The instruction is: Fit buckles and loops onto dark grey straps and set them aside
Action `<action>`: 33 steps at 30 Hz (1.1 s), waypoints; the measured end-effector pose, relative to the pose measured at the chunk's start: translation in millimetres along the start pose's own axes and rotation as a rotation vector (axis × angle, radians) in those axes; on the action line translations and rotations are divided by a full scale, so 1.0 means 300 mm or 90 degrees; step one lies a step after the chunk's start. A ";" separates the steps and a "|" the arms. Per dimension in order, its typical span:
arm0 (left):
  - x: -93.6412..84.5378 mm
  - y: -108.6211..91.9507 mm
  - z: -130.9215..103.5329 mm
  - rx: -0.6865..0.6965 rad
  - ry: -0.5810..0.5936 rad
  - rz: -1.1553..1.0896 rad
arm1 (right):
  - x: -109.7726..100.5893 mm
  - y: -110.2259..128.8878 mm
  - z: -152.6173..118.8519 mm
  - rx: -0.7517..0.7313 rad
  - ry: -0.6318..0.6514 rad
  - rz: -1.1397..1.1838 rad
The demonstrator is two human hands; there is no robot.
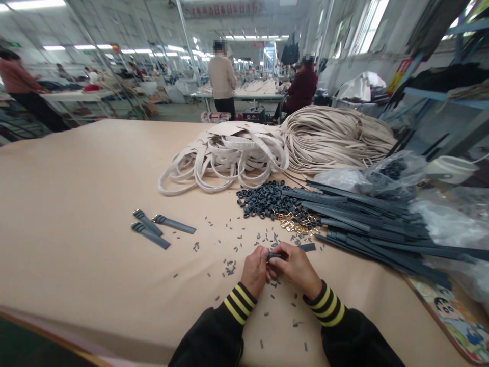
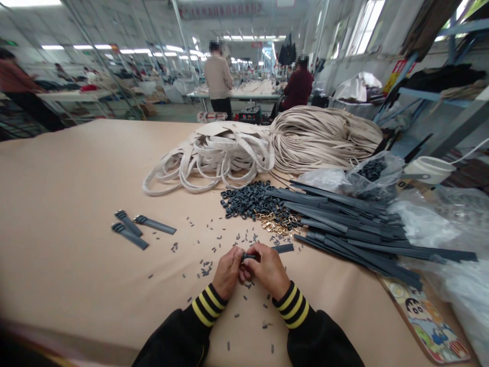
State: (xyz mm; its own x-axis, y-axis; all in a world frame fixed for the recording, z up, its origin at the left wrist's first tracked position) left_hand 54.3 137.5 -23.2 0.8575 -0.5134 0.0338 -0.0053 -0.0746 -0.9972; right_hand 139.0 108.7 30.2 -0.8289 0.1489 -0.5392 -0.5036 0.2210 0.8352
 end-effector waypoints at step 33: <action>0.050 -0.021 -0.019 -0.041 0.160 0.057 | 0.032 -0.018 -0.074 0.003 0.402 -0.157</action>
State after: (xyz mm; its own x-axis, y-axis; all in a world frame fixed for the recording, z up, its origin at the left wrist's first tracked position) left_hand 64.4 125.5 -16.0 0.6977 -0.7157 -0.0303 -0.1151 -0.0702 -0.9909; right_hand 128.2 87.6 23.0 -0.6737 -0.4981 -0.5459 -0.6962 0.1801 0.6949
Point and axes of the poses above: each hand's wrist, its own z-axis towards the middle knuckle, its own x-axis out of the palm, y = z × x, the point moved 10 cm from there along z, towards the middle knuckle, and after that the axes turned 4 degrees about x, right-handed, at the moved point
